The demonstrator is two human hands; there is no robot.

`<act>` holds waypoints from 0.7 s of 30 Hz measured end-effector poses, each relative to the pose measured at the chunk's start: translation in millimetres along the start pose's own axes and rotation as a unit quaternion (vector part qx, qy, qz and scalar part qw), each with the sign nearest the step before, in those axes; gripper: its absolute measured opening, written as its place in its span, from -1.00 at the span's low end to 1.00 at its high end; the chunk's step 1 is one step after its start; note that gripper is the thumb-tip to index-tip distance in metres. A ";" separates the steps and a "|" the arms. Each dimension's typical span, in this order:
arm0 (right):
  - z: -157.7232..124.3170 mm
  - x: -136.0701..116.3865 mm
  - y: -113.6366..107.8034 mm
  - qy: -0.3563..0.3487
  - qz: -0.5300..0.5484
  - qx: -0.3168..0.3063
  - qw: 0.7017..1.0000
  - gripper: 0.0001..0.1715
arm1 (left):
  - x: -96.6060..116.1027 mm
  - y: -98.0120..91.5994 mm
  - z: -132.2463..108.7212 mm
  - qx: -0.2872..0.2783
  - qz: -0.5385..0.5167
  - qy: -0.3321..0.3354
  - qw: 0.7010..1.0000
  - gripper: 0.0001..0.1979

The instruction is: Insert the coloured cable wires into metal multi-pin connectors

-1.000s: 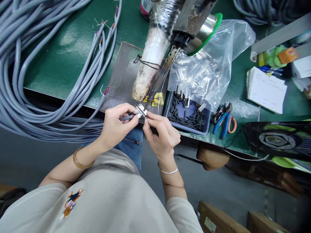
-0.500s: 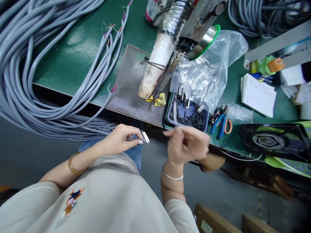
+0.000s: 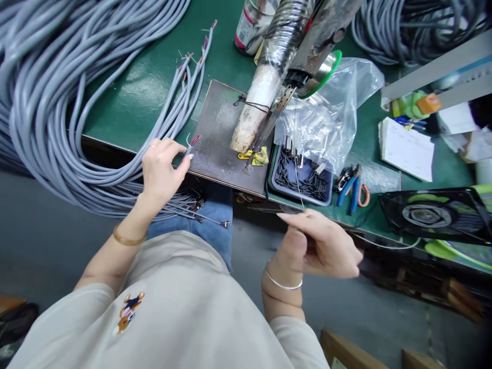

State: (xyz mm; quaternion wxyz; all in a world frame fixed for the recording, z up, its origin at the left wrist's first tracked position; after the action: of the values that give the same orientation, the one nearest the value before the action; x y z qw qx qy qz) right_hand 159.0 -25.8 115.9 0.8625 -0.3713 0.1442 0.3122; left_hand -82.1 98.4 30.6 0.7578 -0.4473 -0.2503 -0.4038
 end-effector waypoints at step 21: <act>8.5 15.6 10.8 0.151 0.031 0.014 0.988 -0.85 | 21.2 67.9 -61.6 -0.161 -0.515 -0.344 0.769 -0.58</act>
State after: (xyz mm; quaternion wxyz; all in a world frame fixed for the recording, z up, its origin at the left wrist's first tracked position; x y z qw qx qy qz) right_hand 164.1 -7.1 108.3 0.8257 -0.3978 0.2885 0.2769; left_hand -12.5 54.5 -15.2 0.2166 -0.4755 -0.6186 -0.5868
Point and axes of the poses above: each hand's wrist, its own z-axis towards the middle knuckle, its own y-axis out of the palm, x = y × z, the point moved 9 cm from there along z, towards the middle knuckle, and after that the axes turned 4 degrees about -z, right-handed, at the moved point
